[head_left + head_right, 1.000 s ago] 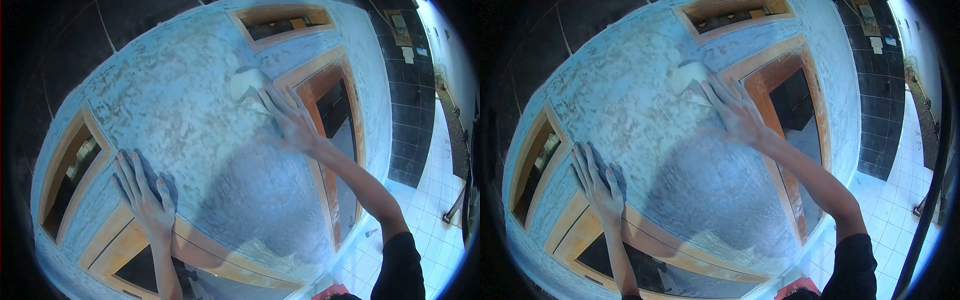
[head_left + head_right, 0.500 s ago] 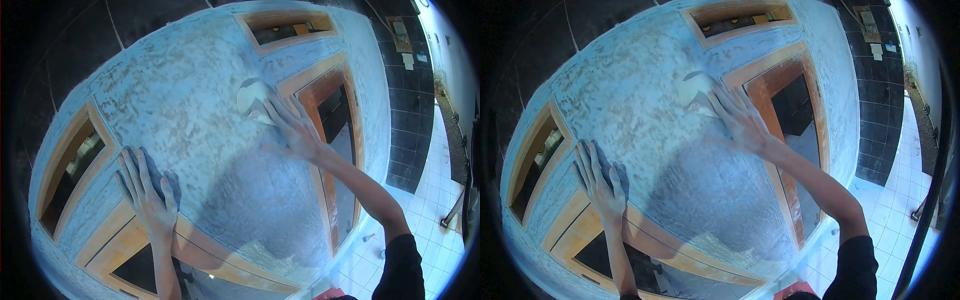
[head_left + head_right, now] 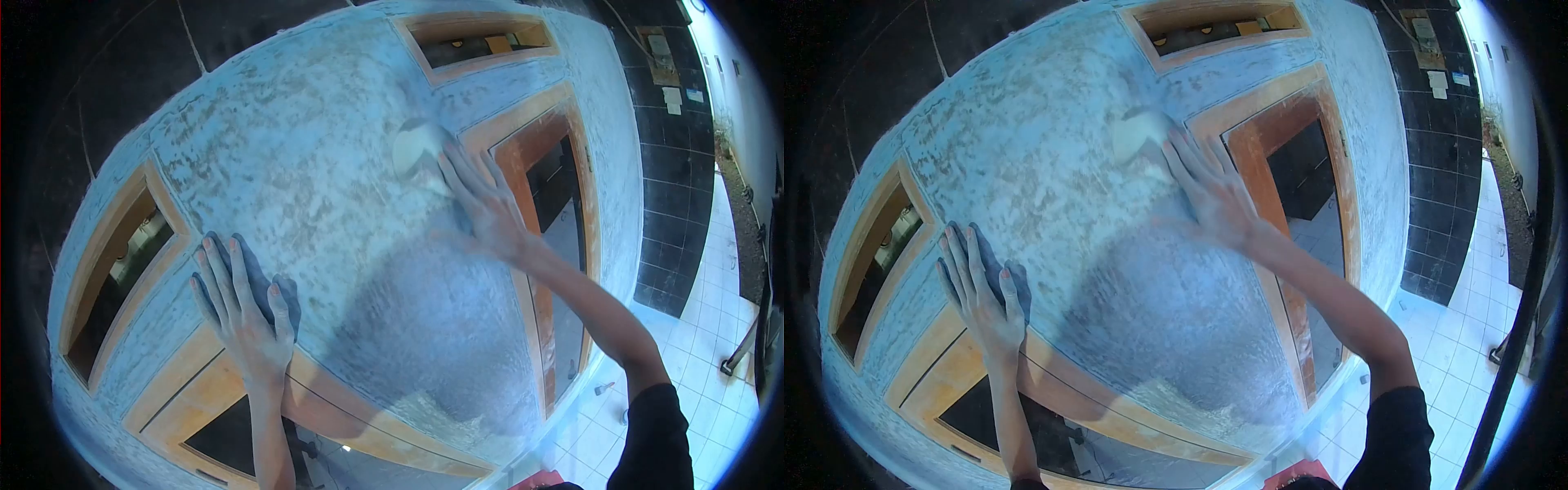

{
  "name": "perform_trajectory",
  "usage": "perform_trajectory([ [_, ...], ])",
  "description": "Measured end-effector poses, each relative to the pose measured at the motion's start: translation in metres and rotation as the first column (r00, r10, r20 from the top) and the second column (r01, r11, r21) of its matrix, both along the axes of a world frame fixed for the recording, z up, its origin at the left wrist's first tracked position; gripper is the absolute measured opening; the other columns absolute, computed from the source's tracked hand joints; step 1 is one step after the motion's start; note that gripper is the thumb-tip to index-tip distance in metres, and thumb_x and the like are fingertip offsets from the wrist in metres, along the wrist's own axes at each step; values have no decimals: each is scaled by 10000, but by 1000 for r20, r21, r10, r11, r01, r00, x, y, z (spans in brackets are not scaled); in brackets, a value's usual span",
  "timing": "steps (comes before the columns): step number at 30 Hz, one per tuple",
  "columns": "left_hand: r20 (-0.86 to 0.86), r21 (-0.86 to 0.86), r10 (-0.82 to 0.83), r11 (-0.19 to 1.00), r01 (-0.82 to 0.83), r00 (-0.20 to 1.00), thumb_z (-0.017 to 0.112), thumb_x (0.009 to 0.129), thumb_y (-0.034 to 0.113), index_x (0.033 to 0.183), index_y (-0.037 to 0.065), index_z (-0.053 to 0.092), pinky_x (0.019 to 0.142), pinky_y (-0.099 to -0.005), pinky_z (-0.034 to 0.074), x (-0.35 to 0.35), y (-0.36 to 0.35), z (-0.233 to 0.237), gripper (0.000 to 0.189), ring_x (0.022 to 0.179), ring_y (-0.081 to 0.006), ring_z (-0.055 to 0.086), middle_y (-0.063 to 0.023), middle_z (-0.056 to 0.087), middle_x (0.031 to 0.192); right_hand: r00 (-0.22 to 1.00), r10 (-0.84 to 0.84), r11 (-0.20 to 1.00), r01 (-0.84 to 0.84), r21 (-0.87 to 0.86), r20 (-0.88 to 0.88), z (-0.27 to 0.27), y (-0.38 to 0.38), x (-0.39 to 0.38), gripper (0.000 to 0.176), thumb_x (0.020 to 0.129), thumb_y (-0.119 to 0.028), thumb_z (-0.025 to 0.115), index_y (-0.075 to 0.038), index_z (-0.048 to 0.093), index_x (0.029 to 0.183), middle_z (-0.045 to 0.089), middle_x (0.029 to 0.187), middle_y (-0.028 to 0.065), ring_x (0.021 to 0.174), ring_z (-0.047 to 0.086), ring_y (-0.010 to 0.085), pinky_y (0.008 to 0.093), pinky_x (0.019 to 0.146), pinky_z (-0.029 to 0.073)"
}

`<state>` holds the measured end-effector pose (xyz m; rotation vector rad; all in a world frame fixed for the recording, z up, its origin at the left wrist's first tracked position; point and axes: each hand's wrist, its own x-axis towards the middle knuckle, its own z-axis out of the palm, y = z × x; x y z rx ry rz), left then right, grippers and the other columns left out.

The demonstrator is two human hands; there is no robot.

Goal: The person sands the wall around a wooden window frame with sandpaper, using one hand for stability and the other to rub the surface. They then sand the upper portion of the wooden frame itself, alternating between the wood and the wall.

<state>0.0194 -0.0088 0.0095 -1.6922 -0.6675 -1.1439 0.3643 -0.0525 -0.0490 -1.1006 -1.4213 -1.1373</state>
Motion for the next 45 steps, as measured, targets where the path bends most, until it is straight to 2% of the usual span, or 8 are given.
perform_trajectory([
  [5, 3, 10, 29, 1000, -29, 1000, 401, 1040, 369, 1548, 78, 373, 1234, -511, 139, 5, -2, 5, 586, 1520, -348, 233, -165, 294, 1630, 991, -127, 973, 131, 191, -35, 127, 37, 12, 995, 863, -633, 634, 27, 312, 1534, 358, 1550, 268, 1448, 349, 397, 560, 1206, 210],
  [14, -10, 14, 54, 998, -54, 998, 415, 1031, 365, 1556, 78, 359, 1231, -515, 143, 4, 0, 5, 601, 1519, -352, 236, -169, 289, 1631, 991, 123, 992, -122, 24, -56, -13, 1, -18, 999, 845, -593, 692, 45, 325, 1520, 361, 1555, 247, 1455, 342, 388, 583, 1185, 233],
  [21, -47, 93, 10, 996, -6, 999, 422, 1029, 353, 1556, 65, 350, 1230, -515, 140, 18, 2, 15, 605, 1522, -348, 230, -173, 285, 1632, 1000, 10, 961, -6, 278, -15, 120, 35, 0, 883, 881, -568, 658, -33, 374, 1524, 416, 1530, 229, 1434, 387, 378, 587, 1183, 228],
  [29, -83, 90, 66, 994, -59, 994, 398, 1026, 400, 1551, 47, 351, 1224, -534, 137, 22, 3, 27, 634, 1513, -369, 240, -203, 285, 1623, 993, 105, 975, -92, 201, -56, -6, 12, -17, 896, 899, -626, 596, 52, 408, 1454, 473, 1461, 242, 1393, 436, 373, 589, 1163, 256],
  [36, -99, 124, 109, 988, -97, 989, 409, 1028, 398, 1552, 70, 362, 1224, -527, 151, 38, 3, 39, 620, 1514, -364, 241, -192, 287, 1625, 992, 21, 966, 12, 257, -125, 129, 40, 8, 921, 904, -643, 579, 61, 390, 1465, 471, 1470, 229, 1381, 451, 377, 570, 1183, 228],
  [40, -84, 125, 106, 988, -95, 991, 416, 1029, 396, 1550, 68, 367, 1222, -522, 164, 41, 3, 38, 618, 1509, -362, 258, -193, 297, 1621, 994, 98, 960, -81, 269, -50, 51, 15, 2, 912, 911, -636, 577, 54, 379, 1474, 467, 1470, 231, 1372, 461, 383, 573, 1181, 233],
  [42, -82, 127, 112, 987, -101, 990, 417, 1030, 395, 1549, 64, 366, 1222, -522, 166, 40, 1, 37, 619, 1506, -362, 265, -196, 301, 1618, 994, 77, 995, -71, 76, -77, -2, 1, -3, 859, 920, -582, 595, 43, 399, 1476, 446, 1496, 241, 1418, 411, 369, 542, 1190, 233],
  [45, -81, 136, 77, 988, -66, 994, 418, 1030, 395, 1546, 59, 370, 1220, -519, 174, 47, 1, 38, 618, 1504, -360, 273, -198, 308, 1615, 1000, 13, 985, -12, 171, -4, 20, 9, 12, 888, 896, -594, 618, 42, 401, 1477, 453, 1492, 245, 1406, 429, 371, 538, 1183, 246],
])
